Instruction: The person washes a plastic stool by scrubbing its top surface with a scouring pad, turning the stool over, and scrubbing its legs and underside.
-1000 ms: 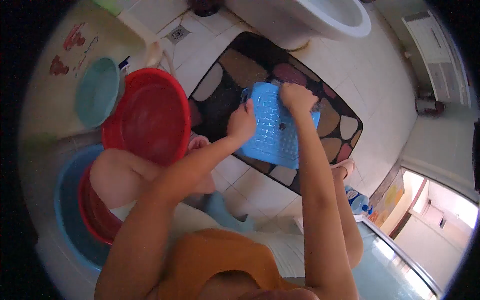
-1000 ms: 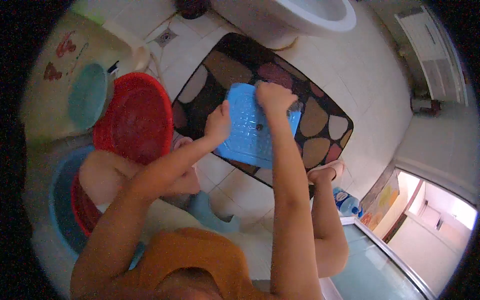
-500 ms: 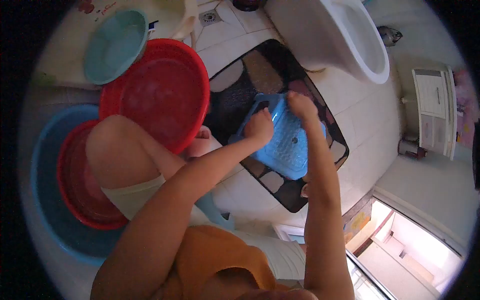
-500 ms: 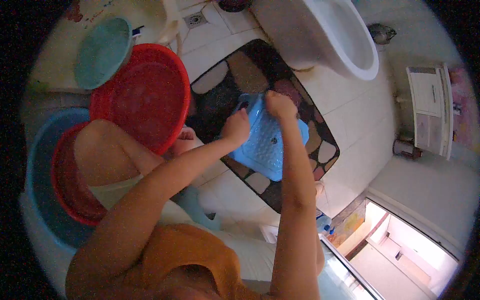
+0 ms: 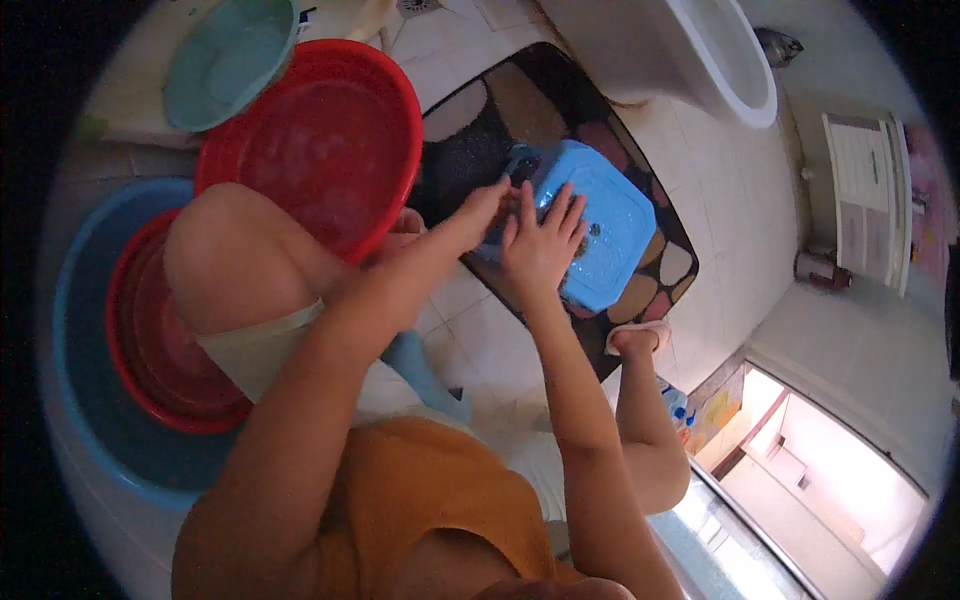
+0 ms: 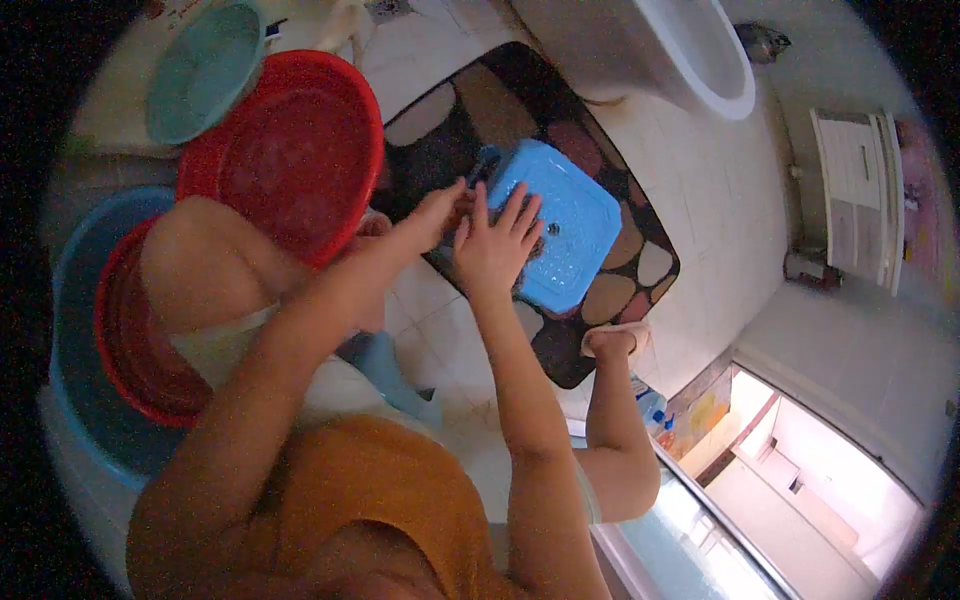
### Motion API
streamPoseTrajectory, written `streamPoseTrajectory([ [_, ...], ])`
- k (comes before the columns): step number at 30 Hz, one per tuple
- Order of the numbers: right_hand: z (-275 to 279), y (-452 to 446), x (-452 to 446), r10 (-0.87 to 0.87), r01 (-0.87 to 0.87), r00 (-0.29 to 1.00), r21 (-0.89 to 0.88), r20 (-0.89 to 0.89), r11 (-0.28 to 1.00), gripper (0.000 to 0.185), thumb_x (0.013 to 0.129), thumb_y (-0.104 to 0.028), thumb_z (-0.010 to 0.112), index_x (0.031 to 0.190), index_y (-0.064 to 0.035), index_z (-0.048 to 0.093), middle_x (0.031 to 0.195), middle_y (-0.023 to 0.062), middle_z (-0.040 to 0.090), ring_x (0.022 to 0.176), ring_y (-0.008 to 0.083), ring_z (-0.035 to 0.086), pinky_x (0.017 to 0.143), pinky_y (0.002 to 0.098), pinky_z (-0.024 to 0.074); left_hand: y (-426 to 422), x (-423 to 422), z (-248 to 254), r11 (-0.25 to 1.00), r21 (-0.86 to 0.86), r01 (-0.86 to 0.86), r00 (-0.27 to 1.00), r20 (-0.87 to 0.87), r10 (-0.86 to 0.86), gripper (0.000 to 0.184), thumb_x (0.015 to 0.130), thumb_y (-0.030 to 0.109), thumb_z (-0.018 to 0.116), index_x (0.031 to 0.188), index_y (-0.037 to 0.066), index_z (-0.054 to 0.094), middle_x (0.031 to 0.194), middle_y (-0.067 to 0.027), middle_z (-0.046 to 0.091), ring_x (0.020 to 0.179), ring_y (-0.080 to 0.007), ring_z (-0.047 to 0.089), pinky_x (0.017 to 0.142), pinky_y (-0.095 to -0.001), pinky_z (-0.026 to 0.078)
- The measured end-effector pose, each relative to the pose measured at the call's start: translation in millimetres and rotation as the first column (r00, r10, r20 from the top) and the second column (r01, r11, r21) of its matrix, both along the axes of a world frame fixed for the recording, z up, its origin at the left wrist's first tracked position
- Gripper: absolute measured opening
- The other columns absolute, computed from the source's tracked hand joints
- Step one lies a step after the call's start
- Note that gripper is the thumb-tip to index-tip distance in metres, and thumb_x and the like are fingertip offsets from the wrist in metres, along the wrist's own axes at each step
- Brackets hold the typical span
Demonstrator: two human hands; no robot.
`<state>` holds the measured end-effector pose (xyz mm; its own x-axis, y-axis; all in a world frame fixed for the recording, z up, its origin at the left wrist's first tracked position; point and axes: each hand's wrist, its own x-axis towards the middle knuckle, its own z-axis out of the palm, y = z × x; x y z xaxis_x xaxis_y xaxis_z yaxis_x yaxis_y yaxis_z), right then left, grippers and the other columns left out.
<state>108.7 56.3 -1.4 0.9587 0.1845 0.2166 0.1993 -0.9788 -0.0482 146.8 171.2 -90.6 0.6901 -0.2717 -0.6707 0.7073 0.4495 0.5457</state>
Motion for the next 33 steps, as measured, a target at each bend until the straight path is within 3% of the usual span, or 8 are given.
streamPoseTrajectory([
  [6, -13, -114, -29, -0.135, 0.138, 0.990, -0.138, 0.029, 0.981, 0.052, 0.091, -0.033, 0.056, 0.140, -0.0147, 0.053, 0.146, 0.0259, 0.041, 0.136, 0.0494, 0.034, 0.111, 0.0599, 0.0270, -8, 11, 9, 0.952, 0.205, 0.229, 0.971, 0.018, -0.238, 0.079, 0.095, 0.070, 0.034, 0.131, 0.003, 0.056, 0.116, -0.0121, 0.064, 0.105, -0.0257, 0.059, 0.092, -0.0397, 0.044],
  [9, -13, -110, -31, -0.222, 0.224, 0.975, -0.203, 0.029, 0.953, 0.056, 0.090, -0.032, 0.056, 0.139, -0.0051, 0.051, 0.146, 0.0257, 0.042, 0.135, 0.0489, 0.036, 0.112, 0.0579, 0.0270, -36, -3, 35, 0.925, 0.363, 0.110, 0.994, -0.024, -0.109, 0.071, 0.100, 0.062, 0.030, 0.126, 0.002, 0.058, 0.121, -0.0136, 0.065, 0.115, -0.0314, 0.057, 0.096, -0.0421, 0.043],
  [11, -32, -76, -19, -0.047, 0.028, 0.996, -0.253, -0.070, 0.967, 0.059, 0.090, -0.032, 0.055, 0.138, 0.0021, 0.048, 0.145, 0.0269, 0.043, 0.135, 0.0466, 0.036, 0.113, 0.0567, 0.0262, -53, -9, 29, 0.843, 0.538, -0.002, 0.986, 0.141, -0.087, 0.066, 0.101, 0.057, 0.031, 0.127, 0.003, 0.058, 0.124, -0.0167, 0.063, 0.122, -0.0361, 0.053, 0.100, -0.0440, 0.041],
  [16, -15, -51, -7, -0.010, 0.016, 1.000, 0.309, -0.019, 0.951, 0.067, 0.090, -0.034, 0.059, 0.142, 0.0046, 0.040, 0.151, 0.0275, 0.033, 0.137, 0.0476, 0.034, 0.114, 0.0534, 0.0273, -66, -19, 22, 0.719, 0.686, -0.114, 0.967, 0.241, -0.077, 0.057, 0.101, 0.048, 0.035, 0.123, 0.002, 0.061, 0.118, -0.0227, 0.064, 0.115, -0.0436, 0.055, 0.098, -0.0484, 0.042],
  [20, -3, -117, -39, -0.182, 0.185, 0.982, 0.055, -0.059, 0.981, 0.069, 0.085, -0.031, 0.065, 0.137, 0.0085, 0.042, 0.148, 0.0303, 0.035, 0.139, 0.0463, 0.032, 0.115, 0.0519, 0.0267, -82, -20, 21, 0.439, 0.869, -0.228, 0.938, 0.317, -0.142, 0.057, 0.101, 0.046, 0.038, 0.113, -0.003, 0.064, 0.112, -0.0256, 0.064, 0.107, -0.0436, 0.058, 0.093, -0.0479, 0.044],
  [26, -22, -88, 75, 0.279, -0.273, 0.960, 0.281, 0.020, 0.920, 0.064, 0.085, -0.032, 0.062, 0.136, 0.0038, 0.048, 0.142, 0.0264, 0.046, 0.135, 0.0422, 0.040, 0.114, 0.0504, 0.0298, -71, -9, 27, 0.452, 0.875, -0.172, 0.918, 0.309, -0.248, 0.052, 0.103, 0.041, 0.035, 0.119, 0.001, 0.063, 0.108, -0.0271, 0.063, 0.104, -0.0440, 0.057, 0.093, -0.0488, 0.044],
  [31, -37, -113, 161, -0.112, 0.125, 0.991, 0.208, -0.074, 0.970, 0.060, 0.086, -0.029, 0.059, 0.136, 0.0019, 0.050, 0.139, 0.0255, 0.050, 0.132, 0.0417, 0.042, 0.111, 0.0515, 0.0334, -73, -6, 25, 0.434, 0.884, -0.175, 0.924, 0.300, -0.239, 0.051, 0.103, 0.039, 0.035, 0.118, -0.001, 0.063, 0.109, -0.0269, 0.063, 0.104, -0.0442, 0.057, 0.093, -0.0489, 0.044],
  [33, -35, -93, 130, -0.080, 0.076, 0.996, 0.111, 0.038, 0.991, 0.059, 0.086, -0.030, 0.059, 0.136, 0.0006, 0.051, 0.139, 0.0260, 0.049, 0.133, 0.0435, 0.040, 0.112, 0.0512, 0.0317, -73, -10, 19, 0.434, 0.875, -0.214, 0.910, 0.341, -0.238, 0.051, 0.104, 0.039, 0.036, 0.118, -0.002, 0.063, 0.111, -0.0269, 0.063, 0.105, -0.0444, 0.057, 0.094, -0.0488, 0.044],
])
